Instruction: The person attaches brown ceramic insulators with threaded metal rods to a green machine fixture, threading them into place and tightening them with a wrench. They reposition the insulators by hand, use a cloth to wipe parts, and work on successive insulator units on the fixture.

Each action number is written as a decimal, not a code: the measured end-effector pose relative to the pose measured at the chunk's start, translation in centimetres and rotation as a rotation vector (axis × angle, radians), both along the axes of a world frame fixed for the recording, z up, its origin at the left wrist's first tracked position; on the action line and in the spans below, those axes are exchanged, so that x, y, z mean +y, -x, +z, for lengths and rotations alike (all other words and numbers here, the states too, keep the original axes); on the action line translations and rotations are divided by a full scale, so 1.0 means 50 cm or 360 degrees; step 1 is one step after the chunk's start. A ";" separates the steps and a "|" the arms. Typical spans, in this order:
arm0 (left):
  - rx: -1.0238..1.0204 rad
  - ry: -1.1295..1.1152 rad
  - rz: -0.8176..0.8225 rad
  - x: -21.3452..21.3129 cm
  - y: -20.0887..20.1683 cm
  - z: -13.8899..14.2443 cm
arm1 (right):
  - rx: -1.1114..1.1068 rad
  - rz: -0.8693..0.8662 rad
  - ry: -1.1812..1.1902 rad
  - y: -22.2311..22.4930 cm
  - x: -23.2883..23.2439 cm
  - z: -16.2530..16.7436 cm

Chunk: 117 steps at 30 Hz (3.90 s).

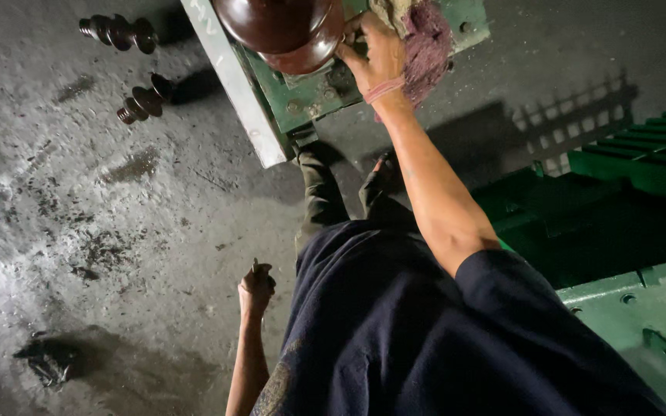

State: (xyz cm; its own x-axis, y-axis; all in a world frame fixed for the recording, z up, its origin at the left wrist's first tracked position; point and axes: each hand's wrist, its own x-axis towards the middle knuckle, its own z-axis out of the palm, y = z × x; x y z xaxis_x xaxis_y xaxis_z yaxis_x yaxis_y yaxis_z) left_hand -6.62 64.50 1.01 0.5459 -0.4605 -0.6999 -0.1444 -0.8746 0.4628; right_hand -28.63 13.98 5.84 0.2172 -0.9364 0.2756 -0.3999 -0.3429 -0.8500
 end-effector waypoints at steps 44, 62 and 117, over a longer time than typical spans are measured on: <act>-0.0011 -0.0090 -0.0069 -0.033 -0.007 0.005 | -0.0208 -0.0020 0.0055 -0.009 0.008 0.023; 0.0015 -0.0138 -0.0059 -0.038 -0.008 0.010 | -0.0122 0.0018 0.0058 -0.007 -0.009 -0.013; -0.0008 0.0669 -0.0364 -0.435 0.102 0.049 | 0.0657 0.0009 -0.0552 0.052 0.013 -0.006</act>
